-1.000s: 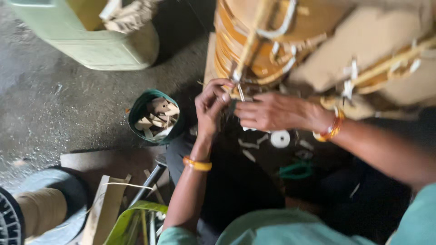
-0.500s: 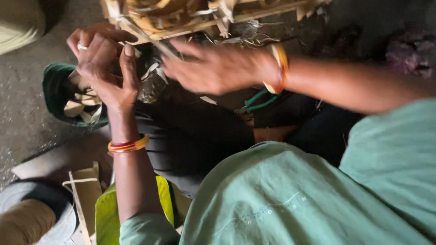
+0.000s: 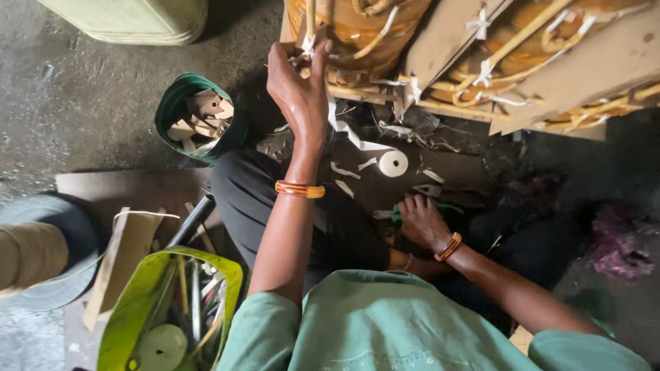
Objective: The person ties white straps around wooden dowels on a stacked wooden structure. They use pliers to cut excess strap and secure the knots, repeating the process on multiple dowels.
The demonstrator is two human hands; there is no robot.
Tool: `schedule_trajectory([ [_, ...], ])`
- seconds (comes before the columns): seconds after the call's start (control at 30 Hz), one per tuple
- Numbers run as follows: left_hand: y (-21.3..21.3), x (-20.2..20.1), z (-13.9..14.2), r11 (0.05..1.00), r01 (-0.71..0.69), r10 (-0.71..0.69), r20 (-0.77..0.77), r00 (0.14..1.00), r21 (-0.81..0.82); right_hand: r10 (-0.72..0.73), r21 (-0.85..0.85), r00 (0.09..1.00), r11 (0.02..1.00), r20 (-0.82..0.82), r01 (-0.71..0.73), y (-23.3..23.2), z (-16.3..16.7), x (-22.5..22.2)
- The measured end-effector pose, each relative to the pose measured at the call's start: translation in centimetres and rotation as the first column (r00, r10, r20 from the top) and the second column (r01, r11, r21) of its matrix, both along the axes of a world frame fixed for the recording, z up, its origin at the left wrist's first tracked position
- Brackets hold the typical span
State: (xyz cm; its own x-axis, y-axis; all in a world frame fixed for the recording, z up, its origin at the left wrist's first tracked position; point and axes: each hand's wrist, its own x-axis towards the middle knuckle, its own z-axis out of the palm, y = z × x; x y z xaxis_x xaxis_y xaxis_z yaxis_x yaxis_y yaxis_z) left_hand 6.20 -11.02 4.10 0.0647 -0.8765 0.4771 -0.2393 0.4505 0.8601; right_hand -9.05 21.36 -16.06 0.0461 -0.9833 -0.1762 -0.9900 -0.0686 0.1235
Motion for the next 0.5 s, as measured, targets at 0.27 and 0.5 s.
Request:
schedule_trajectory([
  [0.27,1.1,1.6,-0.2,0.999,0.027,-0.028,0.053,0.998,0.017,-0.325,0.064,0.613,0.911,0.72,0.407,-11.4,10.0,-2.9],
  [0.5,0.9,3.6,0.7,0.992,0.121,-0.128,0.209,0.97,0.045,-0.24,0.05,0.693,0.958,0.679,0.283,-24.0,17.2,0.0],
])
